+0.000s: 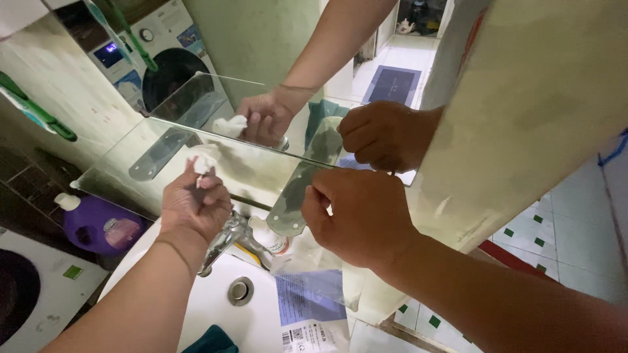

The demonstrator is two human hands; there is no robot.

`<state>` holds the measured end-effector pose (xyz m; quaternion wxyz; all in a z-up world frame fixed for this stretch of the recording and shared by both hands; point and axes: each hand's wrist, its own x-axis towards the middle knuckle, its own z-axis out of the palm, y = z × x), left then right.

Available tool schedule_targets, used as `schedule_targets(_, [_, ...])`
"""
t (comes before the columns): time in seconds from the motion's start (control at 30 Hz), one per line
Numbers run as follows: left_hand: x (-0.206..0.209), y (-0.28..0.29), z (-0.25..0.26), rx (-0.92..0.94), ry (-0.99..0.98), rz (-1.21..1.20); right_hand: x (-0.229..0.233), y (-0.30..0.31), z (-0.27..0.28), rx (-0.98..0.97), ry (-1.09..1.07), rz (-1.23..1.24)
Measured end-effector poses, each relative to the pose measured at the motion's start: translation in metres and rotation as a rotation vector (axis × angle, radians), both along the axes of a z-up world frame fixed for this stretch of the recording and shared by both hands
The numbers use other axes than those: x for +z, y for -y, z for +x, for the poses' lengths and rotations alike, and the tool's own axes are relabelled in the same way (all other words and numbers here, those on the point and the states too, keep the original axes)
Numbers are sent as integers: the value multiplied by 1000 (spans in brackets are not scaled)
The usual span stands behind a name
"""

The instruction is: Cleaning a glass shelf and its mounting brackets in a bathroom using spray and a wipe.

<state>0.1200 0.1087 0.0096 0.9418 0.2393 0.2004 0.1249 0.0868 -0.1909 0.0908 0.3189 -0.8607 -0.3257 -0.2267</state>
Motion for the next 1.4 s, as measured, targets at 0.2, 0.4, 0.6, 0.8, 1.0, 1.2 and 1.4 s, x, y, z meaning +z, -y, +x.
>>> schedule_targets(0.2, [3, 28, -2, -388, 42, 113, -1, -1, 1, 18, 6, 28])
schedule_targets(0.4, [-2, 25, 0, -577, 22, 151, -1, -1, 1, 4, 23, 5])
schedule_targets(0.6, [-24, -8, 13, -263, 80, 64, 2, 0, 0, 19, -43, 37])
schedule_targets(0.8, [-21, -35, 8, 35, 120, -37, 0, 0, 0, 18, -30, 32])
schedule_targets(1.0, [-36, -48, -45, 7, 140, -143, -1, 0, 1, 10, -37, 30])
schedule_targets(1.2, [-29, -39, -105, -28, 318, -109, 1, -1, -1, 8, 6, 30])
schedule_targets(1.4, [0, -42, -96, 313, 44, -23, 4, 0, -2, 9, -62, 39])
